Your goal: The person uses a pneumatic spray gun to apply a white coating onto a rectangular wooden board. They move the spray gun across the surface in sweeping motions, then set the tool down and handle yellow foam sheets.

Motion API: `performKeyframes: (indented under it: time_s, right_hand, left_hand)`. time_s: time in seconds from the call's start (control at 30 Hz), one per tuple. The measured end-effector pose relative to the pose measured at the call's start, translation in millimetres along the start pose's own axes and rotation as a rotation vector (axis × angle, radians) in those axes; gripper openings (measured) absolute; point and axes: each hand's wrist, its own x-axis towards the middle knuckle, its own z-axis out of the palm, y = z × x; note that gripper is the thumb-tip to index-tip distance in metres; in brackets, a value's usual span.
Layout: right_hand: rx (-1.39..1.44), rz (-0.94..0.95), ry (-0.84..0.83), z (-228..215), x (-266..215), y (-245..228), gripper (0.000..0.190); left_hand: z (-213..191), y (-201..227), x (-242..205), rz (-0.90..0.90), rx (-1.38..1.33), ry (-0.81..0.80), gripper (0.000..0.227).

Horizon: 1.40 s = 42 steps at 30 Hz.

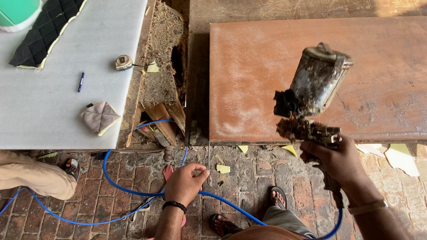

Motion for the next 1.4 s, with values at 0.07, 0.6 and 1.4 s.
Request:
performKeyframes:
  time_s: [0.07,0.6,1.4]
  right_hand:
    - [-0.003,-0.078,0.057,16.4,9.7,-11.5,0.034]
    - [0.164,0.010,0.120,256.1,189.9,-57.4,0.030]
    - [-0.655,0.010,0.139,463.4,328.7,50.9,0.101]
  left_hand:
    - [-9.8,-11.0,2.8,-0.022,0.042,0.024,0.028]
    - [-65.6,-214.3,82.0,-0.295,0.289,0.099,0.030]
    - [-19.0,-257.5,59.6,-0.360,-0.396,0.076,0.034]
